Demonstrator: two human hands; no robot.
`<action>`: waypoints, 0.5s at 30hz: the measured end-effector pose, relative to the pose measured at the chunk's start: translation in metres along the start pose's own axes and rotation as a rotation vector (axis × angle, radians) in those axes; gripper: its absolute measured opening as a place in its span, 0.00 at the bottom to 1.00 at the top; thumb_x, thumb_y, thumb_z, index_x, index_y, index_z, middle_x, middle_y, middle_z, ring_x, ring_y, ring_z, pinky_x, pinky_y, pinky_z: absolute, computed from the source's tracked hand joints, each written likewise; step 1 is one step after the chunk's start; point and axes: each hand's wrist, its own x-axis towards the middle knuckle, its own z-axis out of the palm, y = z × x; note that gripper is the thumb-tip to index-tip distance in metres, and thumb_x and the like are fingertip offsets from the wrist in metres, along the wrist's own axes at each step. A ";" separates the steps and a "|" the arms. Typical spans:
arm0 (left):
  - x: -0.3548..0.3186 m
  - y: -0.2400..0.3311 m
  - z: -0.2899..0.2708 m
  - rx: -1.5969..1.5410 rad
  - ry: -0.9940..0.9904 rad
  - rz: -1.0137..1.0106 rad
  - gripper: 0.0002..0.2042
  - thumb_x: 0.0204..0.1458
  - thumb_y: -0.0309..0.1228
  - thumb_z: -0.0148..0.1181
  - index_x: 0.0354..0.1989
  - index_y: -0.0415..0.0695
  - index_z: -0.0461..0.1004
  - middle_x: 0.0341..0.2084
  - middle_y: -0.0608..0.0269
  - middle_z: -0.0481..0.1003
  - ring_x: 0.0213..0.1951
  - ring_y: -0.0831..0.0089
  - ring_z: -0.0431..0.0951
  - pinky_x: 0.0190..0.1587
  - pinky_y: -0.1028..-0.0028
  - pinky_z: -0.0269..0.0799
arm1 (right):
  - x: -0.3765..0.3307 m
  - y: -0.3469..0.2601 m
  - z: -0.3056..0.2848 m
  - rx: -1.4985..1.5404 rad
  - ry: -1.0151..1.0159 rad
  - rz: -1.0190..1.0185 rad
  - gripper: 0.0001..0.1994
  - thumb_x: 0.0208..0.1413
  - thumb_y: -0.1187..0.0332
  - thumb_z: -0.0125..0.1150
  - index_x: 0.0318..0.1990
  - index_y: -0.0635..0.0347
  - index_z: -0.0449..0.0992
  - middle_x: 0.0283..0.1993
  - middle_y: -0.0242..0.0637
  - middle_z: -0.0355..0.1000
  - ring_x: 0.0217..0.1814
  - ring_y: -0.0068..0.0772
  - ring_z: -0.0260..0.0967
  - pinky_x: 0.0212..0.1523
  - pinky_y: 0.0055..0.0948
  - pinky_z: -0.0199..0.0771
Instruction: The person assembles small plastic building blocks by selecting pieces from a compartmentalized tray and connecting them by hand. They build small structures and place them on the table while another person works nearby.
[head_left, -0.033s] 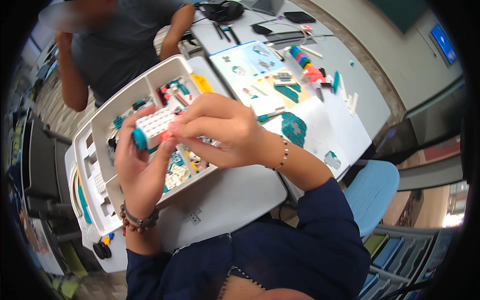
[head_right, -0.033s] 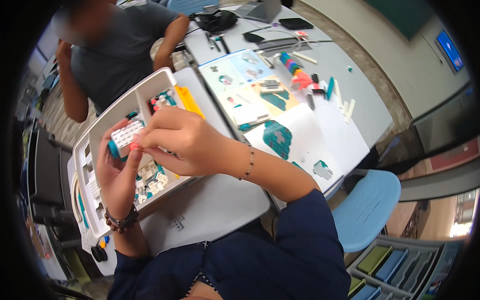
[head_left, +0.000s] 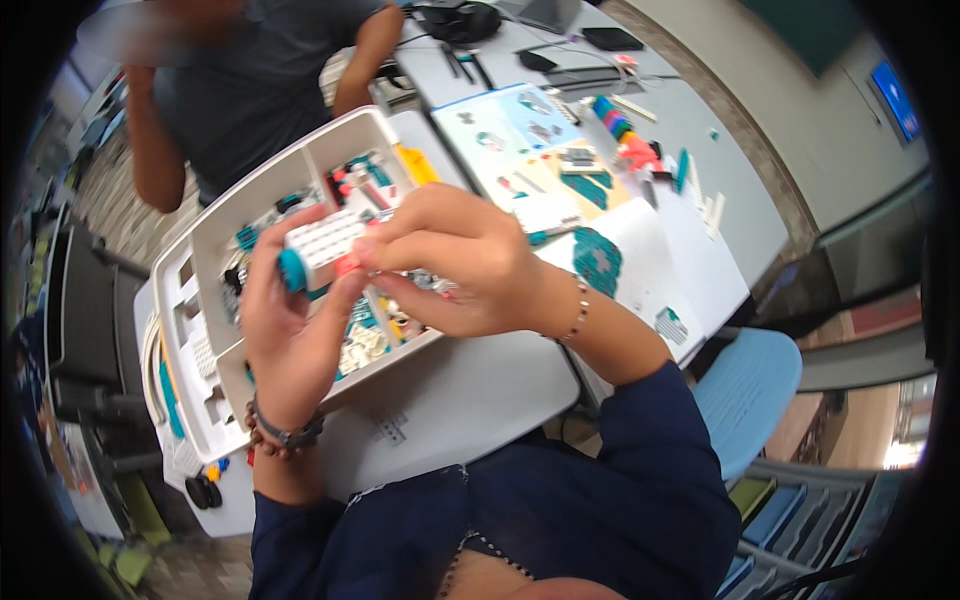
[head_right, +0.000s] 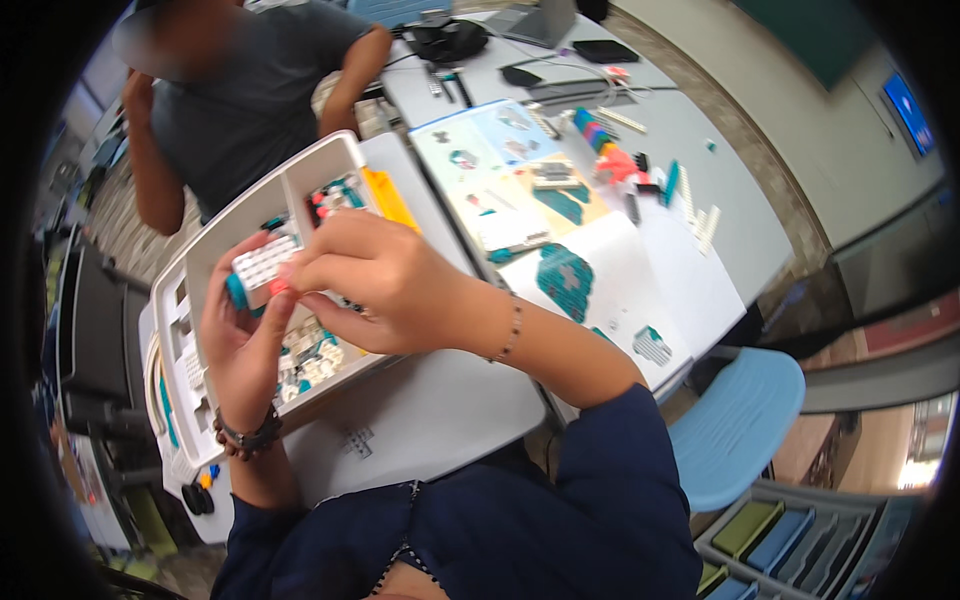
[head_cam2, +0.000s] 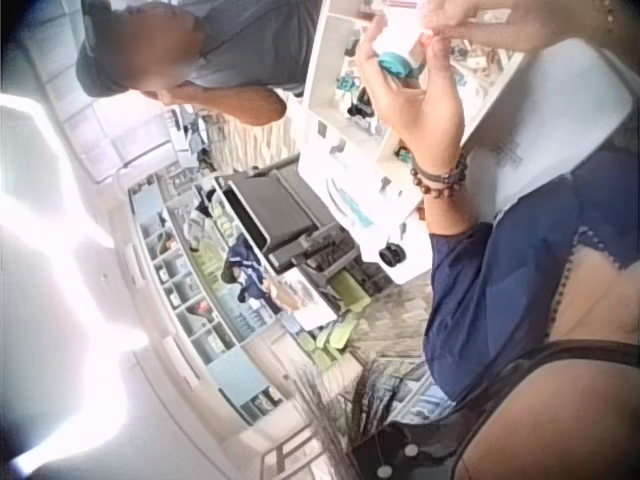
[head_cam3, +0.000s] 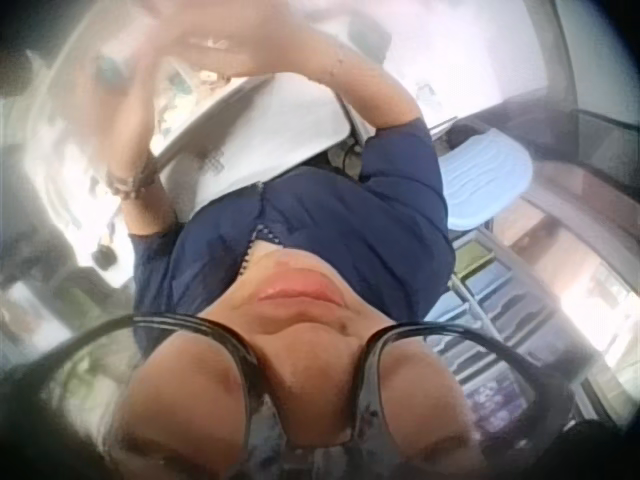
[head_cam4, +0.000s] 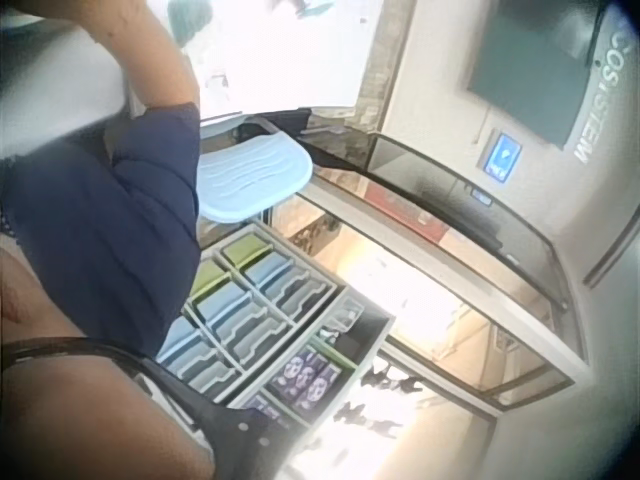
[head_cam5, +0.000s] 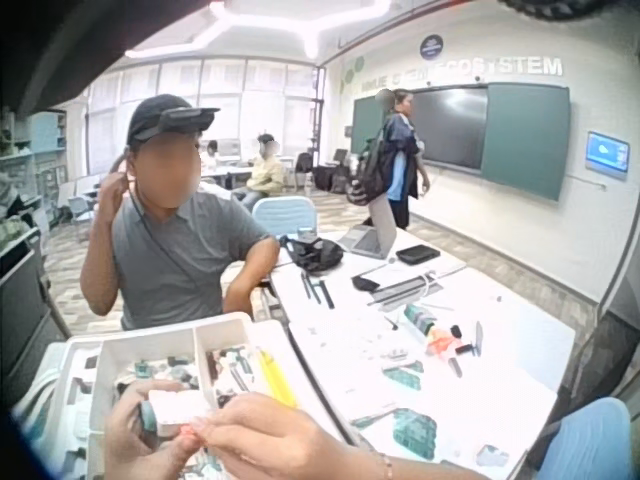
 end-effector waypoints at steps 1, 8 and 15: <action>0.001 -0.001 0.000 -0.042 0.006 0.023 0.22 0.46 0.20 0.57 0.50 0.34 0.59 0.43 0.57 0.66 0.45 0.74 0.70 0.47 0.76 0.66 | 0.002 -0.002 -0.002 -0.012 -0.016 -0.007 0.13 0.32 0.79 0.65 0.31 0.63 0.74 0.31 0.38 0.70 0.32 0.34 0.69 0.32 0.26 0.69; 0.000 0.000 0.001 -0.473 -0.178 -0.223 0.22 0.48 0.27 0.58 0.51 0.36 0.59 0.40 0.59 0.69 0.42 0.77 0.71 0.43 0.77 0.68 | 0.008 -0.005 -0.010 -0.044 -0.056 0.048 0.21 0.27 0.74 0.69 0.36 0.59 0.72 0.33 0.36 0.69 0.35 0.38 0.65 0.36 0.32 0.66; -0.003 0.002 0.004 -0.632 -0.214 -0.334 0.21 0.51 0.34 0.56 0.50 0.37 0.62 0.39 0.61 0.70 0.42 0.78 0.70 0.45 0.77 0.67 | 0.011 -0.008 -0.012 -0.182 -0.049 -0.034 0.22 0.25 0.72 0.71 0.35 0.60 0.73 0.34 0.36 0.69 0.36 0.39 0.66 0.37 0.33 0.66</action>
